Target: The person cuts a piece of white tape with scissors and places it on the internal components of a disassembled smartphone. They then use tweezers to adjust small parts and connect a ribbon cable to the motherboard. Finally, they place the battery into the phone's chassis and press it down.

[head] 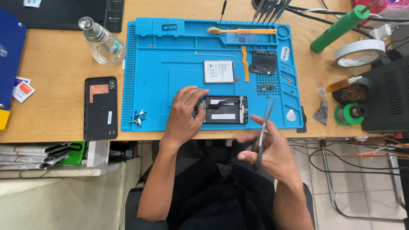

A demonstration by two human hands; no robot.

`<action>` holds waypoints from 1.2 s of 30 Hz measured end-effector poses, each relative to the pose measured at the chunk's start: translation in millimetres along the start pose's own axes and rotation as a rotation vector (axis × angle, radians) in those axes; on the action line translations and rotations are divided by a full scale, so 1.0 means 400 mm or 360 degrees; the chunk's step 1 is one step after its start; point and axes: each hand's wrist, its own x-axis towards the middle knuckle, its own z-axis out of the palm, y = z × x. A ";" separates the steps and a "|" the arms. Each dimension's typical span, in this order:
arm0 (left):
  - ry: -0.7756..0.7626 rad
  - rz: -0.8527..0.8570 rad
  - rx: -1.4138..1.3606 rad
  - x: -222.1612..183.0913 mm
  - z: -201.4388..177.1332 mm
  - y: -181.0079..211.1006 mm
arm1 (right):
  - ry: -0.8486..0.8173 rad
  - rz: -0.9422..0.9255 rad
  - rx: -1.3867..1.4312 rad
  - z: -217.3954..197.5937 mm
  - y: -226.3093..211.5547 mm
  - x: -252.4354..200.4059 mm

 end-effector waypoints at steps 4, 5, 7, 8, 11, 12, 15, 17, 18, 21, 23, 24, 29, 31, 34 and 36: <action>0.0069 0.0089 0.0033 -0.005 -0.004 0.013 | 0.0604 0.0299 -0.0244 -0.040 -0.061 -0.081; 0.0136 0.0164 0.0059 -0.006 -0.006 0.018 | 0.0826 0.0584 -0.0327 -0.041 -0.079 -0.098; 0.0255 0.0235 0.0099 -0.008 -0.008 0.039 | 0.0881 0.0616 -0.0351 -0.044 -0.057 -0.141; 0.0382 0.0292 0.0143 -0.011 -0.008 0.050 | 0.0921 0.0654 -0.0383 -0.045 -0.046 -0.163; 0.0088 0.0885 0.0048 -0.069 0.032 0.168 | 0.0708 0.0796 -0.0393 -0.033 -0.002 -0.215; 0.0085 0.0896 0.0041 -0.074 0.054 0.201 | 0.0721 0.0792 -0.0389 -0.055 0.056 -0.238; -0.0112 0.1605 0.0425 -0.107 0.100 0.274 | 0.0192 0.0364 -0.0603 -0.103 0.155 -0.311; -0.0296 0.1639 -0.0121 -0.105 0.108 0.271 | -0.0200 0.0233 0.0151 -0.125 0.118 -0.321; -0.0298 0.1655 -0.0124 -0.111 0.115 0.273 | -0.0189 0.0222 0.0150 -0.147 0.113 -0.319; -0.0412 0.1523 -0.0224 -0.150 0.136 0.276 | -0.0439 0.0638 0.0976 -0.180 0.109 -0.306; -0.0688 0.1269 -0.0351 -0.175 0.154 0.269 | -0.0885 0.0125 0.1149 -0.172 0.115 -0.261; -0.0693 0.1272 -0.0353 -0.190 0.161 0.274 | -0.0881 0.0121 0.1152 -0.168 0.128 -0.269; -0.0905 0.0732 -0.0805 -0.241 0.181 0.297 | -0.0699 -0.0323 0.1495 -0.161 0.228 -0.285; -0.0763 0.0692 -0.0780 -0.247 0.194 0.309 | -0.0597 -0.0496 0.1384 -0.133 0.199 -0.274; -0.0547 0.0654 -0.0618 -0.241 0.195 0.333 | -0.0191 -0.0737 0.1083 -0.085 0.179 -0.272; -0.0480 0.0662 -0.0486 -0.232 0.192 0.343 | 0.0118 -0.0807 0.0890 -0.072 0.165 -0.282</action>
